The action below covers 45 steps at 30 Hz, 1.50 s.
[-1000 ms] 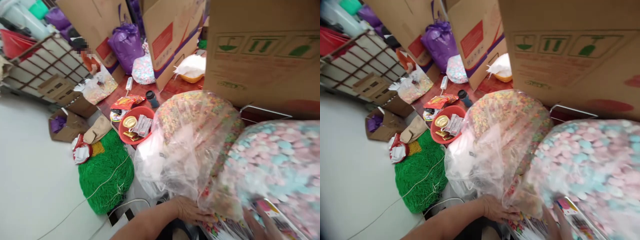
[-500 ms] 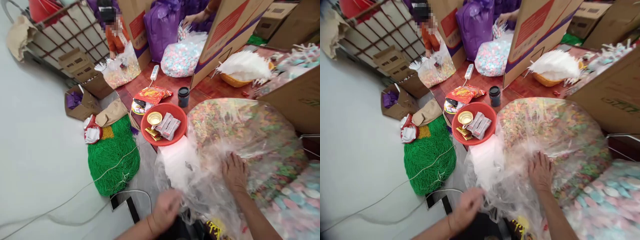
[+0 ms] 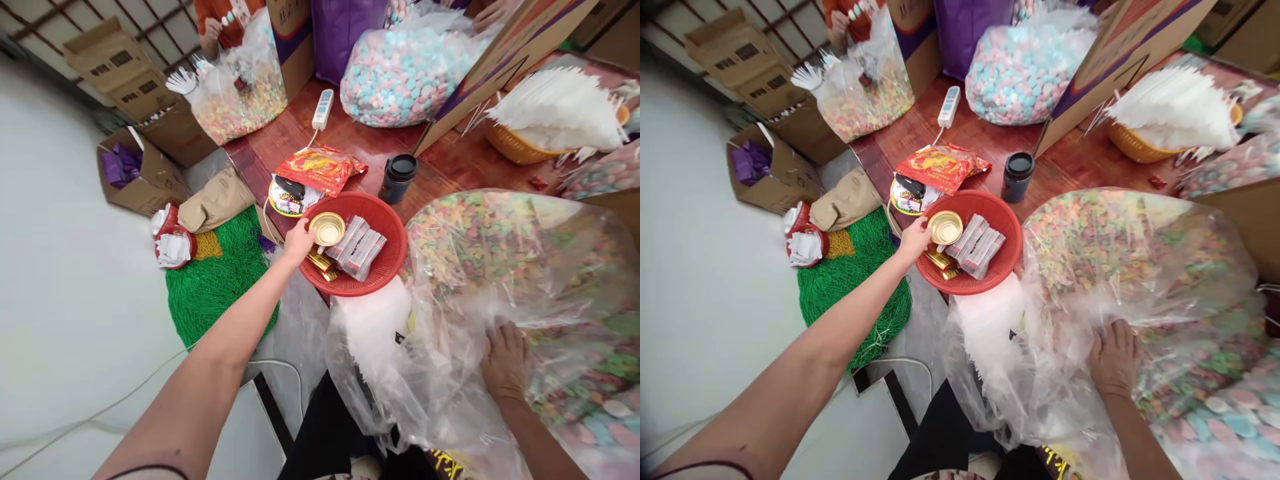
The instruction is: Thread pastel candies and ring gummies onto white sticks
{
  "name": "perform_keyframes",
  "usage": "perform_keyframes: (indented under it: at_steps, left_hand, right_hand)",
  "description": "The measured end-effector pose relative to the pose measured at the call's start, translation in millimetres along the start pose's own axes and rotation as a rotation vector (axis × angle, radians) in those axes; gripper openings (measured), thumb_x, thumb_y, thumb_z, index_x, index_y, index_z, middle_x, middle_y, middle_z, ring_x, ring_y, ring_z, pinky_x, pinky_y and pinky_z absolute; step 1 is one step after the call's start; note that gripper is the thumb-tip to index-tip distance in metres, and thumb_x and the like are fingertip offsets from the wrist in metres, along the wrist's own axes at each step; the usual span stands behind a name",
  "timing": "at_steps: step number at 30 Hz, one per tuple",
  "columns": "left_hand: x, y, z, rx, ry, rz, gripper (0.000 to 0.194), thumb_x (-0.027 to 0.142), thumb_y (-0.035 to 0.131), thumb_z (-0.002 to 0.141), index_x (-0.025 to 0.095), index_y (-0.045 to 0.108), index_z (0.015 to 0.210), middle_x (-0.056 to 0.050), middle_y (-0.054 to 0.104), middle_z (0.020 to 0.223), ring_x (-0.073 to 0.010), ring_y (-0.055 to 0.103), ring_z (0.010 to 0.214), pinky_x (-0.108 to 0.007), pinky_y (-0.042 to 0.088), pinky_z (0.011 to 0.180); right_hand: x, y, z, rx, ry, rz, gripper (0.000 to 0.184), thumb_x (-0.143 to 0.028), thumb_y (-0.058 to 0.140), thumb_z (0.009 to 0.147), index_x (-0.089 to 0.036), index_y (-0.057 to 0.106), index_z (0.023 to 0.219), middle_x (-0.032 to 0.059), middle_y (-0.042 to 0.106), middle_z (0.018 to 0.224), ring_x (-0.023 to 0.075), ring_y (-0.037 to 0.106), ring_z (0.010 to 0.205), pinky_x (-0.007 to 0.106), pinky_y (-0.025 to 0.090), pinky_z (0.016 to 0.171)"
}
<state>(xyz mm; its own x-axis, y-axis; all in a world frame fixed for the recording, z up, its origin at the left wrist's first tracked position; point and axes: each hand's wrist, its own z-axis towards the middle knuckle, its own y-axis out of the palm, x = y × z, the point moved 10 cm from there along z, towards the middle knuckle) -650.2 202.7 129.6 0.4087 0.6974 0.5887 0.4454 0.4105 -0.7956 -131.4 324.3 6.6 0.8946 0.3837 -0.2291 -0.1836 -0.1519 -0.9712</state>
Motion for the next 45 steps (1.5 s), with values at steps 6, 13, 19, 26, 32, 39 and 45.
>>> perform_keyframes:
  at_steps: [6,13,19,26,32,39,45]
  left_hand:
    - [-5,1.5,6,-0.048,-0.086,-0.137,0.031,0.019,0.043,0.089,0.01,0.06,0.113,0.002,0.059,0.062,-0.0059,0.045,0.042,-0.02,0.039,0.049]
    - [36,10.1,-32,-0.08,0.147,-0.099,0.034,0.02,0.048,0.086,0.02,0.065,0.116,0.004,0.06,0.062,-0.0096,0.052,0.051,-0.021,0.041,0.058]
    - [36,10.6,-48,-0.038,0.362,0.267,0.036,0.029,0.043,0.096,0.017,0.065,0.121,-0.01,0.071,0.1,-0.02,0.063,0.095,-0.03,0.045,0.086]
    - [16,27.7,-36,-0.132,0.349,0.669,0.033,0.044,0.056,0.088,0.017,0.073,0.087,-0.016,0.067,0.099,-0.0323,0.054,0.105,-0.046,0.037,0.09]
    - [19,28.3,-18,-0.069,0.231,0.541,0.027,0.031,0.052,0.088,0.015,0.07,0.078,-0.018,0.068,0.096,-0.0323,0.057,0.101,-0.046,0.037,0.089]
    - [22,18.7,15,-0.07,0.055,0.243,0.03,0.031,0.039,0.094,0.014,0.06,0.081,-0.01,0.068,0.086,-0.0172,0.06,0.074,-0.029,0.045,0.067]
    - [28,-17.5,-52,0.042,-0.026,-0.569,0.022,0.037,0.053,0.088,0.018,0.051,0.076,0.0,0.06,0.076,-0.0091,0.056,0.062,-0.019,0.043,0.054]
  right_hand:
    - [5,6,-1,0.059,-0.037,0.004,0.058,-0.035,0.02,0.093,-0.003,0.062,0.118,0.0282,0.053,0.135,0.0346,0.037,0.139,0.051,0.027,0.113]
    - [19,16,0,0.135,-0.089,-0.007,0.046,-0.03,0.027,0.087,-0.011,0.063,0.11,0.0236,0.058,0.128,0.035,0.043,0.134,0.057,0.034,0.108]
    - [18,18,-4,0.134,-0.131,-0.071,0.051,-0.032,0.023,0.092,-0.007,0.063,0.112,0.0258,0.056,0.133,0.0358,0.043,0.135,0.055,0.034,0.11]
    - [14,13,-3,0.153,-0.089,-0.075,0.061,-0.038,0.017,0.094,-0.003,0.066,0.109,0.0265,0.059,0.129,0.0359,0.046,0.133,0.051,0.034,0.11]
    - [10,3,2,0.138,-0.02,0.059,0.051,-0.037,0.026,0.092,-0.01,0.063,0.115,0.0238,0.058,0.131,0.0341,0.043,0.136,0.053,0.031,0.112]
    - [13,7,6,0.004,0.04,0.11,0.053,-0.031,0.032,0.093,-0.003,0.053,0.133,0.0255,0.046,0.145,0.0292,0.027,0.145,0.052,0.018,0.117]
    - [13,5,5,0.0,0.078,0.249,0.058,-0.035,0.033,0.092,-0.002,0.05,0.137,0.0215,0.041,0.151,0.0269,0.021,0.147,0.049,0.01,0.119]
